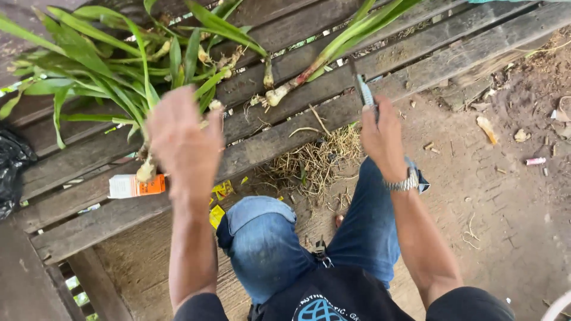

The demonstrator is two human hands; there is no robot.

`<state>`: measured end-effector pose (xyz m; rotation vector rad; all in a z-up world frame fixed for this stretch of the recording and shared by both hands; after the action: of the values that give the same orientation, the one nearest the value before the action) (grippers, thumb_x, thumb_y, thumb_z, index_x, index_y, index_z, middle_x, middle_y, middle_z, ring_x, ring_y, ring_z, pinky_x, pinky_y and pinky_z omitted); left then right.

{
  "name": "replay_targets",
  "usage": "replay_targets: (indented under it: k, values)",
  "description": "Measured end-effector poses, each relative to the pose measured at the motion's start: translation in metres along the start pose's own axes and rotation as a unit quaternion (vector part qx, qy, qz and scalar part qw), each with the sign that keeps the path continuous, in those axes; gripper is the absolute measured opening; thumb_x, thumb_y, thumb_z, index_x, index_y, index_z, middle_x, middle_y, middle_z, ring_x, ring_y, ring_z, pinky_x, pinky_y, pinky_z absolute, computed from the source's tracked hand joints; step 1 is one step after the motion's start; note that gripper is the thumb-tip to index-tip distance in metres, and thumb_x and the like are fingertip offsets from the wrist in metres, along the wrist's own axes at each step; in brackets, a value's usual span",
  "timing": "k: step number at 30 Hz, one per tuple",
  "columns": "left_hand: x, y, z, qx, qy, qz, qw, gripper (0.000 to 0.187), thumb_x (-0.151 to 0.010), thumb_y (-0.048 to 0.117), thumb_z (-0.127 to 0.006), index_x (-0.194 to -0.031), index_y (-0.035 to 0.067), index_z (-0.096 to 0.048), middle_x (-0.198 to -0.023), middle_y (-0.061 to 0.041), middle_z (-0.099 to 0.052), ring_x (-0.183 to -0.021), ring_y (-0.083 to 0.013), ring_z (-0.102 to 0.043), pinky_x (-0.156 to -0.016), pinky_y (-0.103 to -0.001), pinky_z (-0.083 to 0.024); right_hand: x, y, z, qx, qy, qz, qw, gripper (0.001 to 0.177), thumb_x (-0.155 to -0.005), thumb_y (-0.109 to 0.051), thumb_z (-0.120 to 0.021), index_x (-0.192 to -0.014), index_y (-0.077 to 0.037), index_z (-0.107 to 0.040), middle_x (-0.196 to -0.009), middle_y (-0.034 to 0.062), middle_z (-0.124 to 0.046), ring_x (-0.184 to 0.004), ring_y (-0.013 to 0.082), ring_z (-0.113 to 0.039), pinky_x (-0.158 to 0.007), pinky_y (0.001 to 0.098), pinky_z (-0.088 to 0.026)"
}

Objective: Trimming dead roots and leaves from orchid plants using a utility knife and scissors on a wooden bench.

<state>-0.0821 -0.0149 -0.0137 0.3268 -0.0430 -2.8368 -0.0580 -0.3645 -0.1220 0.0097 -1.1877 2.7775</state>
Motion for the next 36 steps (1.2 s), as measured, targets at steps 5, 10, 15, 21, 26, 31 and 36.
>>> replay_targets:
  k: [5, 10, 15, 21, 26, 31, 36]
  values:
    - [-0.004, 0.103, -0.131, 0.157, 0.055, -0.313, 0.935, 0.057, -0.084, 0.046, -0.078, -0.128, 0.012, -0.066, -0.115, -0.008, -0.067, -0.109, -0.0285, -0.063, -0.084, -0.045, -0.056, 0.061, -0.014, -0.036, -0.096, -0.144, -0.036, 0.984, 0.044, -0.102, -0.029, -0.064, -0.134, 0.001, -0.06, -0.083, 0.0138, -0.063, -0.061, 0.0238, -0.066, -0.055, 0.0365, -0.053]
    - [-0.007, 0.098, -0.143, 0.174, 0.087, -0.352, 0.916, 0.029, -0.085, 0.021, -0.077, -0.11, 0.012, -0.066, -0.099, -0.004, -0.056, -0.093, -0.0246, -0.056, -0.075, -0.036, -0.048, 0.054, 0.037, -0.016, 0.013, -0.022, -0.033, 0.999, 0.034, -0.103, -0.029, -0.061, -0.13, -0.008, -0.062, -0.097, 0.0268, -0.068, -0.09, 0.0472, -0.069, -0.072, 0.0544, -0.051]
    - [0.017, 0.087, -0.12, 0.437, -0.039, -0.348, 0.828, 0.031, -0.08, 0.01, -0.086, -0.109, 0.01, -0.073, -0.102, -0.009, -0.069, -0.099, -0.0269, -0.065, -0.089, -0.036, -0.053, 0.075, -0.022, 0.024, -0.109, 0.128, 0.077, 0.983, 0.045, -0.117, -0.01, -0.036, -0.159, 0.005, -0.03, -0.101, 0.017, -0.057, -0.064, 0.0135, -0.056, -0.056, 0.0278, -0.054]
    - [0.029, 0.071, -0.11, 0.561, -0.027, -0.287, 0.776, 0.026, -0.082, 0.003, -0.088, -0.105, 0.011, -0.079, -0.108, -0.008, -0.076, -0.096, -0.0296, -0.07, -0.087, -0.039, -0.058, 0.099, -0.018, -0.047, -0.082, -0.024, 0.104, 0.991, 0.045, -0.109, -0.013, -0.051, -0.154, -0.009, -0.052, -0.091, 0.0172, -0.068, -0.071, 0.0212, -0.064, -0.062, 0.0337, -0.056]
    - [0.042, 0.055, -0.095, 0.6, -0.088, -0.27, 0.747, 0.025, -0.085, -0.001, -0.084, -0.107, 0.008, -0.078, -0.109, -0.013, -0.077, -0.102, -0.0364, -0.072, -0.096, -0.049, -0.056, 0.11, -0.025, -0.054, -0.042, -0.02, 0.156, 0.987, 0.047, -0.106, -0.017, -0.056, -0.154, -0.02, -0.055, -0.09, 0.0178, -0.066, -0.072, 0.0324, -0.069, -0.056, 0.0402, -0.051]
    - [0.044, 0.053, -0.1, 0.586, -0.062, -0.272, 0.761, 0.027, -0.081, -0.001, -0.086, -0.105, 0.01, -0.08, -0.11, -0.011, -0.078, -0.099, -0.0312, -0.073, -0.093, -0.045, -0.057, 0.112, -0.034, -0.064, -0.049, -0.045, 0.154, 0.986, 0.047, -0.108, -0.016, -0.052, -0.155, -0.016, -0.053, -0.081, 0.0114, -0.059, -0.063, 0.0204, -0.059, -0.051, 0.0328, -0.049]
    - [0.045, 0.054, -0.102, 0.587, -0.058, -0.28, 0.757, 0.025, -0.082, -0.001, -0.085, -0.103, 0.01, -0.081, -0.109, -0.011, -0.078, -0.096, -0.0288, -0.073, -0.086, -0.041, -0.058, 0.116, -0.039, -0.071, -0.032, -0.044, 0.15, 0.987, 0.047, -0.109, -0.017, -0.05, -0.156, -0.014, -0.05, -0.079, 0.0061, -0.053, -0.059, 0.0162, -0.055, -0.049, 0.0301, -0.048]
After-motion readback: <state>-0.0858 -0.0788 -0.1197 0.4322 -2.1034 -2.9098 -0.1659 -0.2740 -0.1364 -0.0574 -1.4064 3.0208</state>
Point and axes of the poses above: each hand's wrist, its own x-axis away from the middle knuckle, its own z-axis out of the back of the hand, y = z × x, the point moved 6 cm from there along -x, towards the middle knuckle
